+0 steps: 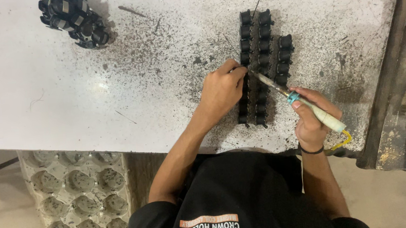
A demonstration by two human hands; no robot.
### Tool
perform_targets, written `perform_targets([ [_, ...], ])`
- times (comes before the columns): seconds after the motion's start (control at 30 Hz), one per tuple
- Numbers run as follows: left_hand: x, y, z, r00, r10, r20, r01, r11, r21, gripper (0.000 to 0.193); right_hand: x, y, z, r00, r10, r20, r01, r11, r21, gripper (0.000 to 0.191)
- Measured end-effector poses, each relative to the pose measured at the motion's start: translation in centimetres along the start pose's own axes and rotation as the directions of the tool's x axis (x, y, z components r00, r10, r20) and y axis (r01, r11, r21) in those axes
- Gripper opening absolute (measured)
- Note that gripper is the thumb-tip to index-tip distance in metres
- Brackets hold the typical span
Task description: The person uses a heated soldering tool on black plastic-motor components arranged on a workbench, then sorts the parts into a plastic tray and lays them out in rows. They then solder wires onto the components one at a time, building rows of finished parts on the bench.
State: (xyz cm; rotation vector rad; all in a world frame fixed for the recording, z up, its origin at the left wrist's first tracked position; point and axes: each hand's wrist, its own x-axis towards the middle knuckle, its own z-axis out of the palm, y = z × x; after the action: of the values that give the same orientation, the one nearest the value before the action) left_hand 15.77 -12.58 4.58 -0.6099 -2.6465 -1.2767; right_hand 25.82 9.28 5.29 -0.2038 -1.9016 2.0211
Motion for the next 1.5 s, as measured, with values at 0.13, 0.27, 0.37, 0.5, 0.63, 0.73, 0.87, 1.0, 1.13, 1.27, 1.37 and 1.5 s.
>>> perform_targets([
  [0.13,0.1,0.1,0.4,0.997,-0.022,0.076,0.019,0.999,0.048,0.011,0.0,-0.6,0.2,1.000,0.015,0.012,-0.015,1.000,0.012,0.024],
  [0.27,-0.1,-0.2,0.5,0.998,0.003,0.070,-0.006,0.999,0.039,0.011,0.0,-1.2,0.4,1.000,0.025,0.003,-0.025,0.996,-0.080,0.025],
  [0.37,0.0,-0.5,0.7,0.997,0.032,0.068,-0.039,0.995,0.095,0.014,0.2,-1.5,0.2,0.996,-0.027,0.083,0.041,0.983,-0.177,0.025],
  [0.5,0.8,0.0,0.6,0.991,0.027,0.131,-0.046,0.989,0.143,0.008,1.0,-1.5,-1.0,0.975,-0.062,0.214,0.122,0.953,-0.279,0.027],
  [0.63,0.3,1.9,-1.8,0.988,-0.050,0.143,0.046,0.999,0.030,0.007,1.0,-0.8,-2.4,0.997,-0.075,0.018,0.072,0.989,0.128,0.027],
  [0.73,-1.0,2.9,-4.1,1.000,-0.018,-0.006,0.017,0.999,-0.037,0.013,-0.5,-0.7,-2.9,0.999,-0.044,0.008,0.043,0.996,0.083,0.029],
  [0.87,-1.5,3.0,-3.9,0.995,0.067,-0.080,-0.055,0.988,0.143,0.027,-2.7,-0.7,-2.2,1.000,0.004,0.023,-0.001,0.994,-0.106,0.029],
  [1.0,-2.3,2.6,-2.0,0.997,-0.051,0.057,0.042,0.987,0.153,0.035,-2.9,-1.2,-1.3,0.998,-0.032,0.050,0.042,0.974,-0.222,0.026],
  [1.13,-3.2,1.8,-1.1,1.000,-0.012,0.014,0.011,0.995,0.096,0.024,-2.5,-1.7,-0.7,0.995,-0.059,0.076,0.075,0.969,-0.234,0.023],
  [1.27,-2.9,1.2,-0.5,0.995,-0.016,0.097,0.005,0.994,0.110,0.020,-2.4,-2.1,-0.5,0.992,-0.056,0.113,0.083,0.965,-0.247,0.025],
  [1.37,-2.4,1.3,0.0,0.989,-0.008,0.146,-0.014,0.988,0.151,0.018,-2.4,-2.3,-0.5,0.995,-0.016,0.095,0.042,0.962,-0.271,0.027],
  [1.5,-2.2,2.0,-0.2,0.988,-0.001,0.156,-0.022,0.989,0.145,0.025,-2.5,-1.9,-0.6,0.998,0.015,0.055,0.000,0.967,-0.255,0.028],
])
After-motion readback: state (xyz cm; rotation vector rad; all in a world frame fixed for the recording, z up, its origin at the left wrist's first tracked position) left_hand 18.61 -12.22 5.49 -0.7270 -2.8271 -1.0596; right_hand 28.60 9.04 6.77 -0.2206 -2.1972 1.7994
